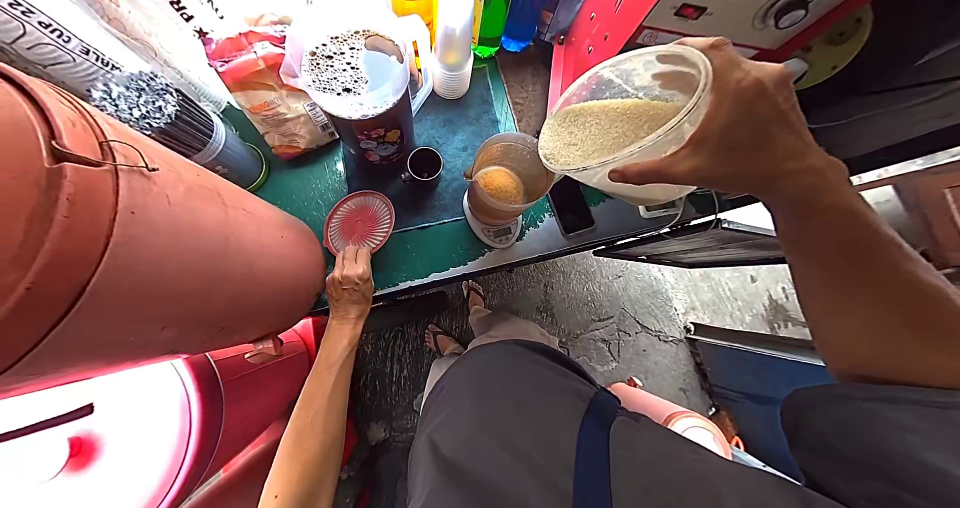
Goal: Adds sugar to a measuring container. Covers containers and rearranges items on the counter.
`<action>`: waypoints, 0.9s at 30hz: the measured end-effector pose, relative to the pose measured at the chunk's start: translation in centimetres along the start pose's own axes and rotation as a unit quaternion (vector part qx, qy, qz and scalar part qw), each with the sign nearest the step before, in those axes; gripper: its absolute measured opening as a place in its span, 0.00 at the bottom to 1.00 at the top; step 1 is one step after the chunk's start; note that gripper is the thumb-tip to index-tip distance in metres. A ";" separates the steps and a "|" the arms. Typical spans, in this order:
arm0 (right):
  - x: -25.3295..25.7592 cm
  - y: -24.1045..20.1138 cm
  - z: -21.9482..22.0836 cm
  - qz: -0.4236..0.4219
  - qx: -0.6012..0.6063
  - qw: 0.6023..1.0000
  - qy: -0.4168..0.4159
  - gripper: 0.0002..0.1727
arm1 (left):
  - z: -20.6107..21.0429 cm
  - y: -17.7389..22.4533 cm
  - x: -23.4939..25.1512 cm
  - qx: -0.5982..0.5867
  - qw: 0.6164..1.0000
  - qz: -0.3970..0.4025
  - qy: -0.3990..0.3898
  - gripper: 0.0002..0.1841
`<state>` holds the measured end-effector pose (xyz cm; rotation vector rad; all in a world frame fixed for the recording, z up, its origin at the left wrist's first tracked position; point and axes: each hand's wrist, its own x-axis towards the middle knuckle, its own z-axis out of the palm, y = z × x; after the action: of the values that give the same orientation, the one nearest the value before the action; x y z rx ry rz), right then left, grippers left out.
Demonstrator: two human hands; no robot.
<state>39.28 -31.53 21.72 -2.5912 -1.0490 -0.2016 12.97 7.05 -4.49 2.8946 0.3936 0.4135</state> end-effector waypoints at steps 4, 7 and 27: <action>0.3 0.0 0.2 -0.016 -0.011 1.000 -0.014 0.64 | -0.5 -0.2 0.0 -0.004 1.000 0.011 0.026 0.10; 0.3 -0.1 0.6 -0.016 -0.012 1.000 -0.019 0.64 | -0.7 -0.3 -0.1 -0.006 0.999 0.016 0.035 0.10; -3.2 -1.5 -0.7 0.045 0.098 0.991 0.075 0.72 | -8.7 2.7 -1.7 -0.051 0.987 0.041 0.149 0.11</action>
<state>35.96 -32.80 21.95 -2.4005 -0.8521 -0.2532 9.42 5.30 3.87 2.7595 0.2878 0.8601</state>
